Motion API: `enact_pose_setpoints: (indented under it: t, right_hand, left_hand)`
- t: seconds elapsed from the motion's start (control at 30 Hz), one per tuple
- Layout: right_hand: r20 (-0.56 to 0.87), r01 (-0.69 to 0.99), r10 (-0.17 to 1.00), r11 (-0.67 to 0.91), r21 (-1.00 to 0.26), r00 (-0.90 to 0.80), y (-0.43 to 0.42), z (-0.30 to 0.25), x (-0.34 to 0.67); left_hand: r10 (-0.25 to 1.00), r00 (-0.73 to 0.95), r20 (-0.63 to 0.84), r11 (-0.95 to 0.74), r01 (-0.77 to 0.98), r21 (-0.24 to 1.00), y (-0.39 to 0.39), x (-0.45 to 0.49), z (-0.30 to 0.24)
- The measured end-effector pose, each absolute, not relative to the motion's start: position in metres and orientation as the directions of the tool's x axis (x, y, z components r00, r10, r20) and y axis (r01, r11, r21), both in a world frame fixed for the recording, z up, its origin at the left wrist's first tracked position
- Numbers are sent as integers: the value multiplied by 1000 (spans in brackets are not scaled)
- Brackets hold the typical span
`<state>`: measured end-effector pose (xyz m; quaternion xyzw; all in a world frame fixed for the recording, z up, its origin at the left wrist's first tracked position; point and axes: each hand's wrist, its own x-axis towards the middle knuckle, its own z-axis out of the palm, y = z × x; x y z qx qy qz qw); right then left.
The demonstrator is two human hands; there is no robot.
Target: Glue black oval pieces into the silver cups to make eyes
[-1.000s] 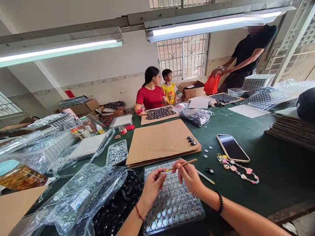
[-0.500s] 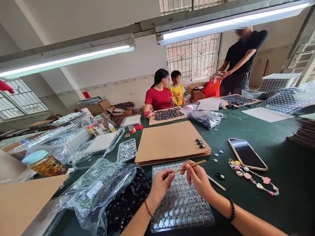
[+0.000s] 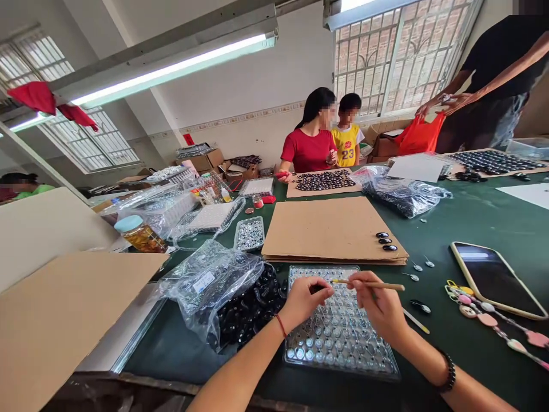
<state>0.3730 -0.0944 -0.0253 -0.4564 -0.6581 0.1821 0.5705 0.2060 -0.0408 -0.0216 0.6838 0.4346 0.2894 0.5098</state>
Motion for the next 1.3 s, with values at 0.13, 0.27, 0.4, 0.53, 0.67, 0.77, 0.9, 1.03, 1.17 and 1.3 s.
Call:
enact_pose_setpoints:
  t: [0.13,0.27,0.4,0.53,0.67,0.77,0.9,1.03,1.17,1.3]
  right_hand:
    - [627,522,774,573,-632,-90,-96,-24,371]
    - [615,532,764,610,-587,-197,-96,-27,371]
    - [603,543,767,609,-578,-218,-96,-31,372]
    - [598,564,771,600,-568,-218,-96,-32,372]
    - [606,581,765,600,-550,-216,-96,-31,372]
    - [613,584,760,603,-543,-215,-97,-29,372]
    - [617,583,757,607,-540,-216,-98,-29,371]
    - [620,575,757,607,-549,-207,-97,-29,371]
    - [624,568,753,613,-549,-209,-98,-29,370]
    - [629,544,744,632,-552,-225,-100,-30,365]
  left_hand:
    - [870,492,-13,-199,376,905,-41,206,-24]
    - [869,494,-21,-230,442,867,-40,203,-26]
    - [863,505,-24,-241,453,858,-40,204,-26]
    - [859,508,-64,-192,436,879,-42,205,-25]
    - [856,509,-92,-149,414,898,-42,206,-23]
    - [845,524,-104,-129,389,912,-42,206,-22]
    - [841,532,-98,-131,376,917,-41,205,-23]
    - [840,536,-85,-141,366,920,-42,205,-23]
    - [848,526,-62,-164,372,914,-44,206,-22]
    - [874,485,15,-219,367,904,-47,207,-21]
